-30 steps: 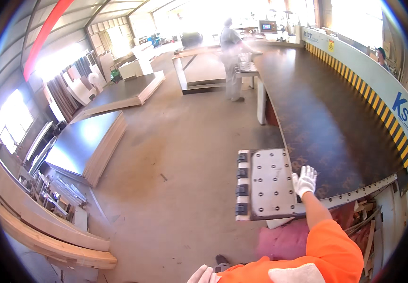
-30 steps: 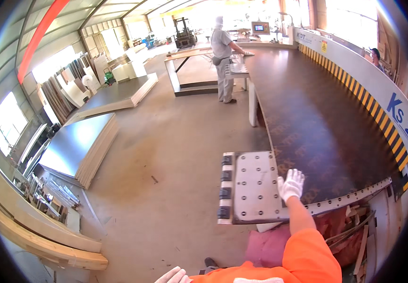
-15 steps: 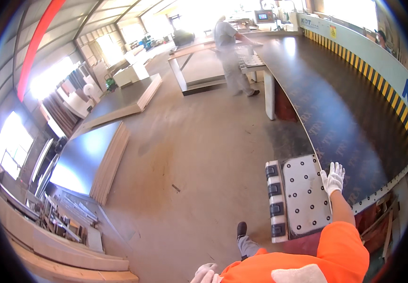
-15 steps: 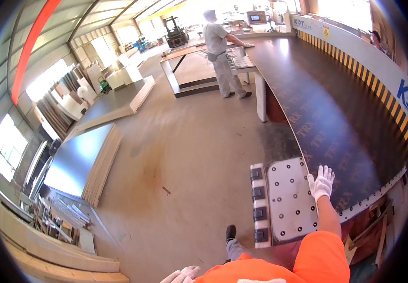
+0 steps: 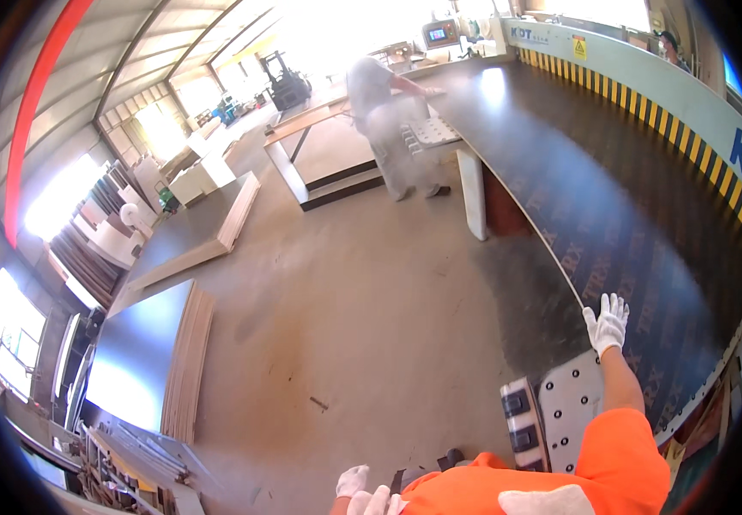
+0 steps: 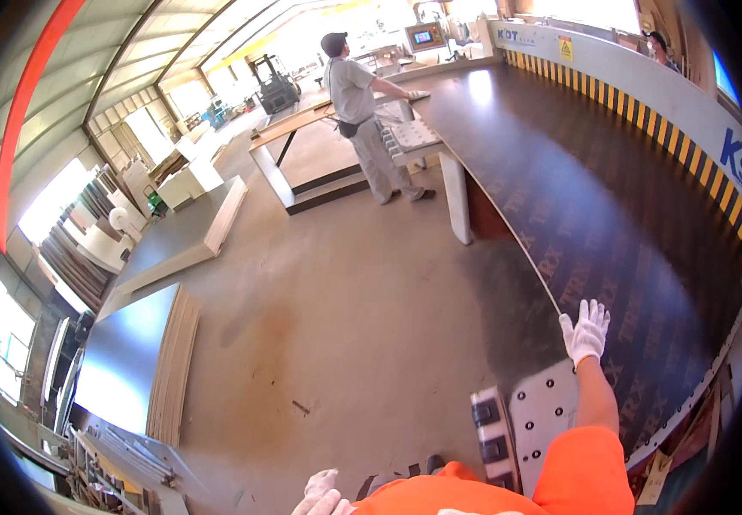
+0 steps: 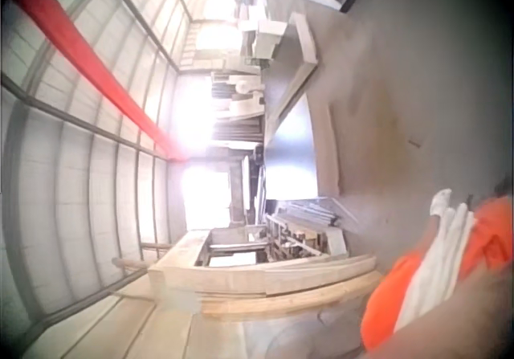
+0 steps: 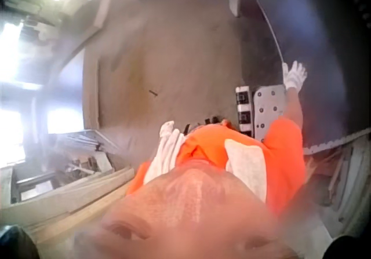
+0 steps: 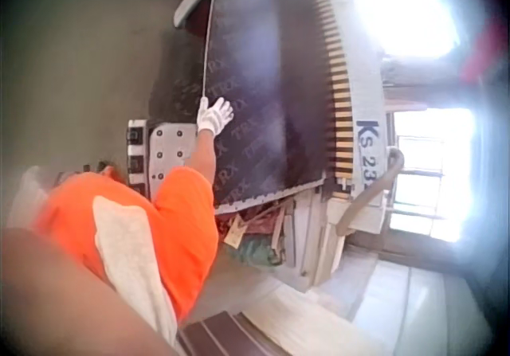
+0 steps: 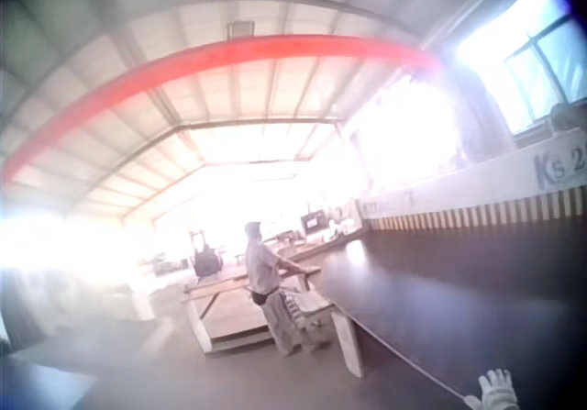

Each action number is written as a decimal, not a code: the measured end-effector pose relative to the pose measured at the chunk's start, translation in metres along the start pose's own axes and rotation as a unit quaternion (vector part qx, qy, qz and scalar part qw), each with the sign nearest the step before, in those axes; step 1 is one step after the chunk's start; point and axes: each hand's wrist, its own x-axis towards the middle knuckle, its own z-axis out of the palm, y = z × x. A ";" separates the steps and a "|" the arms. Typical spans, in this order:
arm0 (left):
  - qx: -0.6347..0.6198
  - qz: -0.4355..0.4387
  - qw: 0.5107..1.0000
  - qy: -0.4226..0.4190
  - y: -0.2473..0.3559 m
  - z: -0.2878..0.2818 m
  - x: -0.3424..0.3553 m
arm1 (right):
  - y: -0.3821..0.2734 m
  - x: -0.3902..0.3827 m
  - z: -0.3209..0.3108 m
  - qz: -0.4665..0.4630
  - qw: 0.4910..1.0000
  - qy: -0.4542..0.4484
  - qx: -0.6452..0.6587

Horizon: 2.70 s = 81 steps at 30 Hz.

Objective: The person aligns a wooden board on a cutting machine using a rod and guides it into the machine. Together with a coworker, the person lifts cut boards from the machine onto a stack on the floor before positioning another board on the machine table.

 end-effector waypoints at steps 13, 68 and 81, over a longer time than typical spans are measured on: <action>0.220 0.219 0.928 -0.207 0.270 -0.120 0.154 | -0.028 0.075 0.025 0.082 0.993 0.077 0.023; -0.421 0.698 0.159 -0.556 0.990 -0.098 -0.053 | -0.020 0.488 0.022 0.186 0.980 0.065 -0.037; -0.433 0.696 0.167 -0.547 0.999 -0.090 -0.053 | -0.022 0.509 0.018 0.196 0.978 0.044 -0.051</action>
